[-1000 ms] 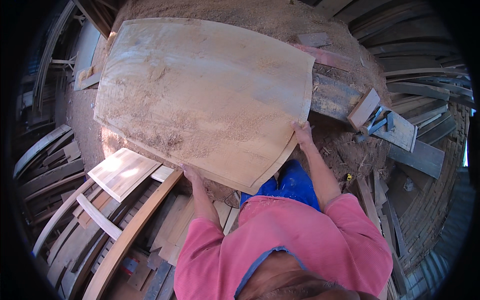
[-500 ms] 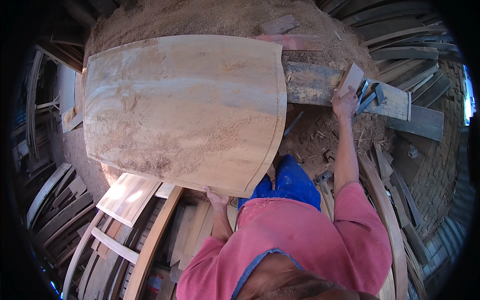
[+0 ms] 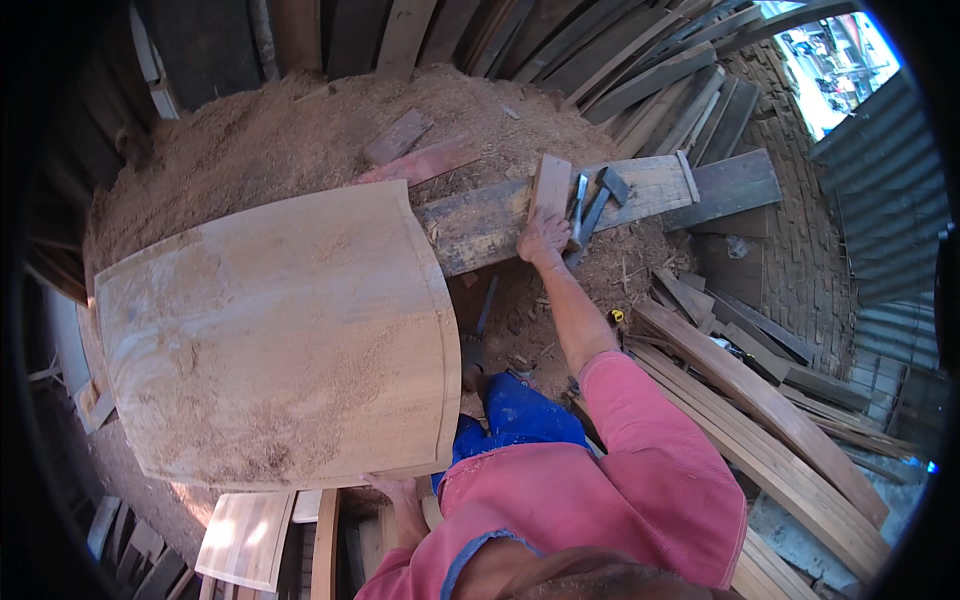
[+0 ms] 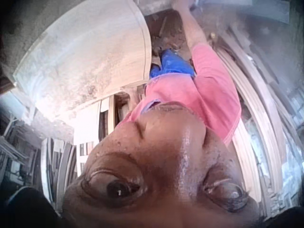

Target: The person uses a hammer and a small block of wood to shape the curved edge of a large wooden board. They repeatedly tap along the edge, flip the board over, and continue shaping the other side before placing it down.

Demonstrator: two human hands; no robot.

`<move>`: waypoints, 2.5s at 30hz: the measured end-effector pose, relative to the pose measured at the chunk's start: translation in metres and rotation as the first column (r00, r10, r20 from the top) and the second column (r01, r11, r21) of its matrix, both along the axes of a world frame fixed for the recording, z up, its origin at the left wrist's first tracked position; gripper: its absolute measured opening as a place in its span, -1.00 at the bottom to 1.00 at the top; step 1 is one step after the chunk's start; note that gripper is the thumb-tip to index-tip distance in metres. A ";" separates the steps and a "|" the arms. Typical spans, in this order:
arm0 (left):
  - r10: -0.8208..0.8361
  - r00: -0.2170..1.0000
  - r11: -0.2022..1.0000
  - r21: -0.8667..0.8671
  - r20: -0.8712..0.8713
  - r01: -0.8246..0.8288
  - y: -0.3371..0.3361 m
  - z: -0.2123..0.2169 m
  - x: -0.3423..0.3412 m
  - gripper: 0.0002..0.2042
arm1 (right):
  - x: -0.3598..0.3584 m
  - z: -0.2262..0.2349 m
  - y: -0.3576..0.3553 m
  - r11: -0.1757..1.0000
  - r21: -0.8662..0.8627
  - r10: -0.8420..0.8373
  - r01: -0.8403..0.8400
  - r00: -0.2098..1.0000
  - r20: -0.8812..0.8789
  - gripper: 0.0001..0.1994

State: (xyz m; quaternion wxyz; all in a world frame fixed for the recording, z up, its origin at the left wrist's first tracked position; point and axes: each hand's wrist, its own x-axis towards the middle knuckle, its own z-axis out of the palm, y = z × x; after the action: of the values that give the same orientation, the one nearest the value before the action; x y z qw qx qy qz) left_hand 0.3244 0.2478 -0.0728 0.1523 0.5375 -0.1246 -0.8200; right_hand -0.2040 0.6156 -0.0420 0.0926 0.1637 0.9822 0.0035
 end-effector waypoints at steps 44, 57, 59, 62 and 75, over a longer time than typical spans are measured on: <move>-0.464 -0.190 -0.846 -0.497 0.865 -0.193 0.071 0.103 -0.314 -0.66 | 0.161 -0.036 -0.123 0.174 -0.866 -0.145 0.469 0.882 0.448 -0.69; 0.121 -0.051 -0.835 0.074 0.991 -0.546 0.127 0.031 -0.399 -0.75 | 0.009 0.073 0.014 0.965 -0.210 -0.150 0.154 0.988 0.038 -0.28; 0.179 -0.139 -0.840 0.078 0.974 -0.537 0.136 0.033 -0.407 -0.76 | -0.002 0.067 0.008 0.983 -0.126 -0.121 0.137 0.985 0.125 -0.23; 0.372 -0.270 -0.783 0.144 0.888 -0.605 0.150 0.063 -0.423 -0.75 | -0.015 0.050 0.002 0.996 -0.014 -0.079 0.083 0.977 0.197 -0.19; 0.321 -0.316 -0.799 0.076 0.893 -0.596 0.151 0.055 -0.420 -0.67 | 0.014 0.023 -0.008 0.998 -0.064 -0.002 0.003 1.000 0.012 -0.22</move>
State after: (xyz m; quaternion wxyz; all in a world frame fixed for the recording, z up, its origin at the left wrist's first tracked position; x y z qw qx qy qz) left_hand -0.0953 0.3993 -0.0178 0.4087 0.4422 0.7916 -0.1042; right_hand -0.1900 0.6078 -0.0195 0.1036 0.1617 0.9810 -0.0273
